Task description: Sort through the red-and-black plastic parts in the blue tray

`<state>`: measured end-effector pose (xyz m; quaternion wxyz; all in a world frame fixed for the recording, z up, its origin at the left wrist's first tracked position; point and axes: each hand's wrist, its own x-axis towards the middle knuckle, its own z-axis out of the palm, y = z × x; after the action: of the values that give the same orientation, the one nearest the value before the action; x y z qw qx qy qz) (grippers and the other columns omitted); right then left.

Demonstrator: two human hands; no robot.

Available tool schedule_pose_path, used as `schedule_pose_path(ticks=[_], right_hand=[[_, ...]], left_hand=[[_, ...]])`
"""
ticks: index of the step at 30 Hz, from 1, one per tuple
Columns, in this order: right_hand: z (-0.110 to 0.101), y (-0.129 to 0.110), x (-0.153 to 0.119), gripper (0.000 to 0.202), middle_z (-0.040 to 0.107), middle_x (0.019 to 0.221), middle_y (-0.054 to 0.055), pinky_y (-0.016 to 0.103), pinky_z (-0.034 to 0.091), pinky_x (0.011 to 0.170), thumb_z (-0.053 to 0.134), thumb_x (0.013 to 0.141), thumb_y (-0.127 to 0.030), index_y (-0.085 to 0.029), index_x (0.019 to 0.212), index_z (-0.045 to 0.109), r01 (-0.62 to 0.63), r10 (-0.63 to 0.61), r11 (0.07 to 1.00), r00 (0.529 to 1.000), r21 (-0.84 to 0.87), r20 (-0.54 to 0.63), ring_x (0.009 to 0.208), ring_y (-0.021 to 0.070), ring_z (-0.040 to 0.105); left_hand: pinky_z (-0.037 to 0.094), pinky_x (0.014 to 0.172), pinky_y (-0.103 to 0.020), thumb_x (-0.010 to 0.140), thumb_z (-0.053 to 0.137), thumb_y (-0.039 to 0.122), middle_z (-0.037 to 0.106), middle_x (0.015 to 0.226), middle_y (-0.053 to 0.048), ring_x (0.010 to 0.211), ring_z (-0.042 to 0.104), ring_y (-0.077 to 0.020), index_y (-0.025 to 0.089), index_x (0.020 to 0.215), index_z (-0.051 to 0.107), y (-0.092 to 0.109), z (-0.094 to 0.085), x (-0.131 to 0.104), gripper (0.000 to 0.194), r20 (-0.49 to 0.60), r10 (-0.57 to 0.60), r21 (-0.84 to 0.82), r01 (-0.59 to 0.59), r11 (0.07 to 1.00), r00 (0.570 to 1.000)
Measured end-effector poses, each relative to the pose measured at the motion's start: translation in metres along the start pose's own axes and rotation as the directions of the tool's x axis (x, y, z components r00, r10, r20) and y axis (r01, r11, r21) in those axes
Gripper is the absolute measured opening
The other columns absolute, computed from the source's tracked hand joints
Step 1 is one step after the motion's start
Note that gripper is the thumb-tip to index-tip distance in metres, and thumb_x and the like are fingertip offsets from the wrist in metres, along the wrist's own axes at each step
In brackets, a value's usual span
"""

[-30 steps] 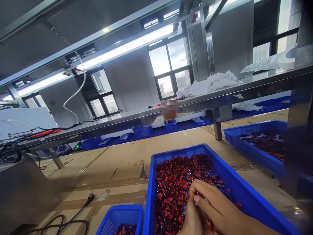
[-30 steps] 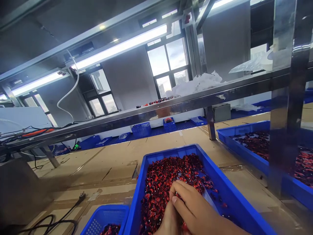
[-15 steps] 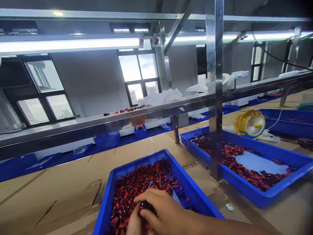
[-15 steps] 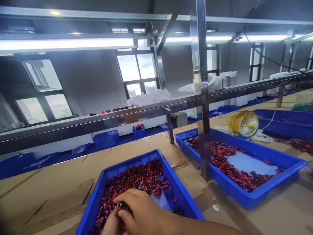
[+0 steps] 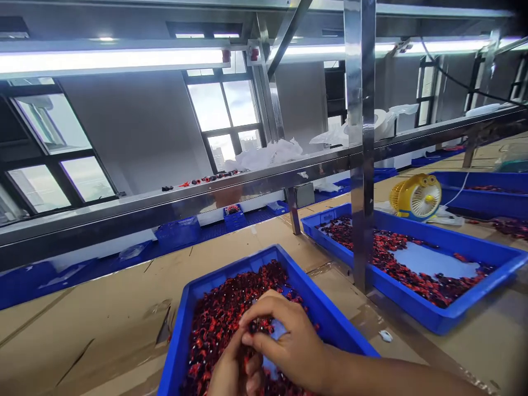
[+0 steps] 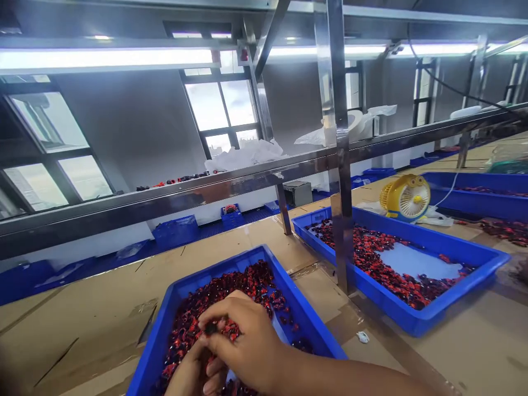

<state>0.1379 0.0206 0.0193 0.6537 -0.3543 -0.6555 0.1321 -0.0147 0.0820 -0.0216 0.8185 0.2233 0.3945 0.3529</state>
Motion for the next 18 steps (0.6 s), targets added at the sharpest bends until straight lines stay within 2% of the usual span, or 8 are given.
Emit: schedule_pose_path(ticks=[2,6,7,9,11,13,16,18], right_hand=[[-0.004,-0.002,0.001,0.036,0.087,0.103,0.000,0.031,0.063,0.087,0.084,0.087,-0.008,-0.028,0.118,0.082,-0.034,0.032,0.999,0.998,-0.038,-0.063,0.094,0.0184,0.081],[-0.012,-0.004,0.005,0.014,0.082,0.098,0.002,0.033,0.063,0.084,0.082,0.094,-0.015,-0.027,0.098,0.078,0.004,-0.014,0.996,0.994,-0.089,-0.111,0.091,0.0197,0.078],[-0.014,-0.004,0.005,0.012,0.081,0.098,0.002,0.034,0.062,0.085,0.083,0.095,-0.018,-0.027,0.096,0.076,0.014,-0.025,0.996,0.993,-0.090,-0.115,0.093,0.0206,0.077],[-0.019,-0.006,0.003,0.013,0.078,0.098,0.003,0.037,0.061,0.088,0.086,0.096,-0.023,-0.028,0.095,0.074,0.007,-0.015,0.998,0.994,-0.070,-0.110,0.095,0.0224,0.074],[-0.023,-0.006,0.001,0.015,0.076,0.097,0.003,0.040,0.058,0.089,0.089,0.096,-0.028,-0.028,0.096,0.074,-0.026,0.021,0.998,0.996,-0.052,-0.087,0.095,0.0236,0.071],[-0.026,-0.006,-0.002,0.016,0.076,0.098,0.003,0.041,0.058,0.089,0.090,0.097,-0.032,-0.028,0.100,0.075,-0.018,0.013,0.995,0.999,-0.096,-0.053,0.096,0.0239,0.071],[-0.032,-0.005,-0.005,0.015,0.077,0.100,0.002,0.040,0.057,0.089,0.091,0.098,-0.030,-0.030,0.106,0.078,0.074,-0.074,0.979,0.997,-0.190,0.006,0.096,0.0226,0.072],[-0.036,-0.006,-0.007,0.017,0.077,0.101,0.001,0.041,0.057,0.090,0.093,0.097,-0.031,-0.032,0.107,0.079,0.059,-0.058,0.981,0.998,-0.184,0.014,0.096,0.0228,0.072]], left_hand=[[0.014,0.039,-0.012,0.101,0.084,0.034,0.043,0.061,0.010,0.039,0.030,-0.0034,0.020,0.102,0.063,-0.007,0.002,0.001,0.025,-0.013,0.084,-0.019,-0.085,0.996,0.996],[0.016,0.040,-0.012,0.085,0.103,0.050,0.056,0.071,0.008,0.044,0.034,-0.0012,0.018,0.107,0.064,-0.004,0.015,-0.016,0.055,0.073,0.185,0.006,-0.186,0.983,0.980],[0.017,0.041,-0.012,0.080,0.105,0.055,0.056,0.071,0.008,0.045,0.033,-0.0011,0.018,0.110,0.065,-0.002,0.020,-0.024,0.063,0.091,0.212,0.012,-0.214,0.977,0.973],[0.018,0.041,-0.013,0.074,0.107,0.063,0.048,0.062,0.012,0.044,0.029,-0.0021,0.018,0.110,0.065,0.003,0.030,-0.040,0.071,0.117,0.267,0.024,-0.271,0.962,0.957],[0.015,0.042,-0.013,0.073,0.106,0.068,0.040,0.056,0.014,0.044,0.025,-0.0030,0.019,0.107,0.064,0.007,0.038,-0.052,0.072,0.164,0.338,0.013,-0.344,0.939,0.927],[0.014,0.043,-0.015,0.076,0.103,0.069,0.035,0.054,0.015,0.044,0.019,-0.0039,0.021,0.108,0.063,0.010,0.043,-0.059,0.071,0.250,0.361,-0.005,-0.371,0.929,0.899],[0.014,0.043,-0.016,0.082,0.098,0.071,0.033,0.053,0.016,0.044,0.013,-0.0050,0.023,0.109,0.061,0.011,0.044,-0.067,0.065,0.422,0.323,-0.025,-0.345,0.938,0.847],[0.013,0.045,-0.017,0.089,0.092,0.069,0.031,0.053,0.016,0.045,0.012,-0.0059,0.025,0.111,0.061,0.011,0.044,-0.073,0.059,0.495,0.295,-0.015,-0.331,0.943,0.818]])
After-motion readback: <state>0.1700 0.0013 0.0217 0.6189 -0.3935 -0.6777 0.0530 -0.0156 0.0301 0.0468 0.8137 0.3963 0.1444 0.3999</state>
